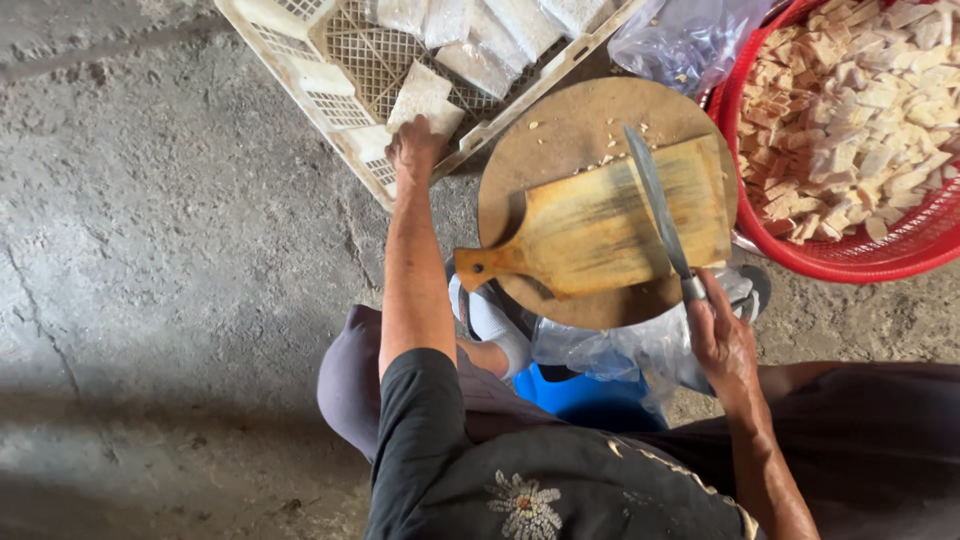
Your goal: The person sits cross-legged on the floor and uses a knife to slice rectangular blocks of a white food item on a wooden cutting board. Sliced pieces are placed into a red basket nearby.
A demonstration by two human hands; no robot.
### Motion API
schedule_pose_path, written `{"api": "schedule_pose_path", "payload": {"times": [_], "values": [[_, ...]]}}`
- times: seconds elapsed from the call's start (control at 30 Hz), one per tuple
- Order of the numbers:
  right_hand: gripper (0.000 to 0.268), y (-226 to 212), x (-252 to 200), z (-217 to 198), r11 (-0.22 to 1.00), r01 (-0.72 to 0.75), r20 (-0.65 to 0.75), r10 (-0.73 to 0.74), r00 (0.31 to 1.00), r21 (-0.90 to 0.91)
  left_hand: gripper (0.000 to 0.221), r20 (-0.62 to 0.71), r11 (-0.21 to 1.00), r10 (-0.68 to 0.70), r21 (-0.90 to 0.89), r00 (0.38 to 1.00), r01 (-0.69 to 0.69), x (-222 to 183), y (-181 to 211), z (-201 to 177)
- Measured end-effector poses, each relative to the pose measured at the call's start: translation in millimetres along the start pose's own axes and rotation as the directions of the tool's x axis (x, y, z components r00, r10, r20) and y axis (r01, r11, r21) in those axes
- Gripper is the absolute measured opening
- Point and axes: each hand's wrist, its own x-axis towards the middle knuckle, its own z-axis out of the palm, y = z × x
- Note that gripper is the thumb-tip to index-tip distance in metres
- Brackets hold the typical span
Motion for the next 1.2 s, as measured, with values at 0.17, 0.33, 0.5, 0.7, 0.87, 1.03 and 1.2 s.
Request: {"api": "schedule_pose_path", "payload": {"times": [0.17,0.33,0.5,0.7,0.87,1.03,1.2], "values": [[0.051,-4,-5,-3,0.999,-0.018,-0.012,0.018,1.000,0.033,0.029,-0.551,0.906,0.273,-0.128,0.788,-0.403,-22,-3,-58],[0.048,-5,-3,8,0.993,0.092,-0.068,-0.087,0.994,0.071,0.042,-0.292,0.385,0.468,-0.782,0.834,-0.490,-118,34,-124],[0.048,-3,2,11,0.987,0.143,-0.106,-0.135,0.985,0.077,0.035,-0.113,0.325,0.595,-0.872,0.796,-0.367,-224,103,-94],[0.054,-1,-3,9,0.973,0.018,0.003,-0.019,1.000,0.228,0.035,-0.232,0.629,0.667,-0.333,0.708,-0.702,-260,142,-34],[0.051,3,-5,13,0.943,0.211,-0.183,-0.167,0.969,0.258,0.029,-0.523,0.533,0.678,-0.135,0.517,-0.835,-318,141,-8],[0.047,12,-13,-9,0.954,0.227,-0.247,-0.176,0.953,0.195,0.036,-0.697,0.471,0.675,0.154,0.243,-0.869,-351,131,12],[0.046,-2,-36,-23,0.987,0.156,-0.009,-0.155,0.988,0.039,0.034,-0.690,0.567,0.656,0.186,0.304,-0.803,-349,117,32]]}}
